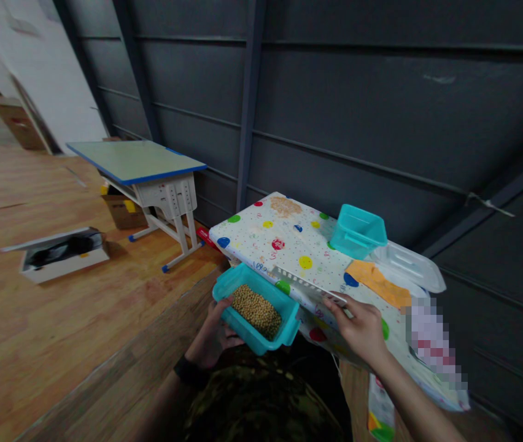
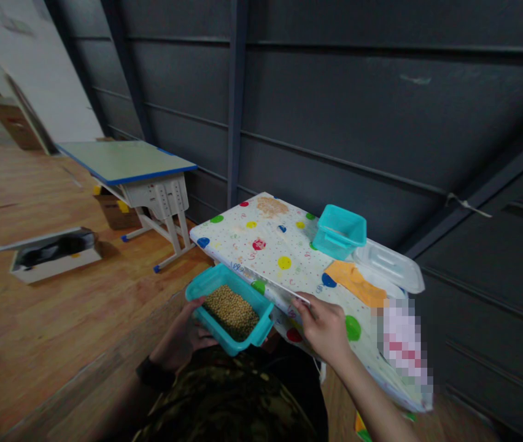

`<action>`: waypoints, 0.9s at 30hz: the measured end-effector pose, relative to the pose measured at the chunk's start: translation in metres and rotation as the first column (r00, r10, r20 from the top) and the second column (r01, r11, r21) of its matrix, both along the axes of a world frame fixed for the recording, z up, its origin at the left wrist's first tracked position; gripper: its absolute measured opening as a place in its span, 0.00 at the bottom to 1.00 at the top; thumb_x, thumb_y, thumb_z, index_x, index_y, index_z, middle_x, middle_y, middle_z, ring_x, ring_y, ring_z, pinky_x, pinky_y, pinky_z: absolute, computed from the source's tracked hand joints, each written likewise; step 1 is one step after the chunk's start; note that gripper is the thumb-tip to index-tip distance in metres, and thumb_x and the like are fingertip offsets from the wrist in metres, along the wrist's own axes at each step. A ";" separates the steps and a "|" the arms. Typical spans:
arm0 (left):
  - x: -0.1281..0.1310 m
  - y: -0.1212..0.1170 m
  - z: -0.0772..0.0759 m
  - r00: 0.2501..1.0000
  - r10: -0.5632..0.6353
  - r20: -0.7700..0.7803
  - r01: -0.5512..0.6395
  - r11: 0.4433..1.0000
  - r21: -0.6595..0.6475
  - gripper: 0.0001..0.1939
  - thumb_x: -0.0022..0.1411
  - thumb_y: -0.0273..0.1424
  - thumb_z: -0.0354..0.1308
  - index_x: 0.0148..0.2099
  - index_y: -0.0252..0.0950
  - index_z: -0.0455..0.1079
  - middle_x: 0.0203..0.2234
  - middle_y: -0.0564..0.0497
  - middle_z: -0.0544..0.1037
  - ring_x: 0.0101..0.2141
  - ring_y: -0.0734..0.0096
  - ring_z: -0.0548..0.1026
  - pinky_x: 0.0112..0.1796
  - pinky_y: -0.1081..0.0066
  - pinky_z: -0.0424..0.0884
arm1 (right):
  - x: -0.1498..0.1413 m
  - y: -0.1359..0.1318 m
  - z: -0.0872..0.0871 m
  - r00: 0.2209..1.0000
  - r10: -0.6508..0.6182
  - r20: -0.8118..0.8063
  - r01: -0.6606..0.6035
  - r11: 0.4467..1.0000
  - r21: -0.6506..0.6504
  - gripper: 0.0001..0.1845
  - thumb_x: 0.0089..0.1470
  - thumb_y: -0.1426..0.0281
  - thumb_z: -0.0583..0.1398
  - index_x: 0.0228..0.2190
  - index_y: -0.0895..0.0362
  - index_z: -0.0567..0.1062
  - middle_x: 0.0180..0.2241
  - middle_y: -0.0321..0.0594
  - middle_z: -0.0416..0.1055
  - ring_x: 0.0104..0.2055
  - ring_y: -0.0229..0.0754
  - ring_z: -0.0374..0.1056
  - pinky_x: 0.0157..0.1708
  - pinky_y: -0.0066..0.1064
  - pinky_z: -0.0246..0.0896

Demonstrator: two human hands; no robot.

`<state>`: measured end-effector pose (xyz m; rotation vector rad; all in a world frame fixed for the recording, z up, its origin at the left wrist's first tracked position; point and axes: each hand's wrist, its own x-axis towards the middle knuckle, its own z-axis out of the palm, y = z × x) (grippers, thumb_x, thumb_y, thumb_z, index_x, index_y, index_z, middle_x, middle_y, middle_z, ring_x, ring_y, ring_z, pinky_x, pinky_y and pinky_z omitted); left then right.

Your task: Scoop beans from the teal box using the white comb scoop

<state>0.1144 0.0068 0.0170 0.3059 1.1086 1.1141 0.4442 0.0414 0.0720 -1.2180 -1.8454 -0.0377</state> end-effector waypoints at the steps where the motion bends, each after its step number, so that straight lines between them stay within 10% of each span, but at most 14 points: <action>1: 0.000 0.000 0.000 1.000 0.001 -0.001 -0.001 1.000 0.002 0.39 0.60 0.50 0.75 0.67 0.50 0.64 0.59 0.40 0.85 0.46 0.39 0.90 0.44 0.49 0.86 | 0.000 0.000 0.002 1.000 0.002 -0.016 -0.002 1.000 -0.007 0.18 0.72 0.53 0.64 0.36 0.46 0.91 0.34 0.40 0.90 0.30 0.54 0.87 0.30 0.37 0.82; 27: -0.003 -0.001 0.010 1.000 0.020 -0.001 -0.020 1.000 0.006 0.36 0.63 0.46 0.74 0.68 0.48 0.64 0.61 0.40 0.82 0.44 0.45 0.91 0.48 0.45 0.88 | -0.013 0.018 0.011 0.993 -0.057 -0.108 0.043 0.991 -0.126 0.34 0.70 0.39 0.63 0.26 0.51 0.86 0.22 0.40 0.82 0.20 0.47 0.74 0.22 0.34 0.66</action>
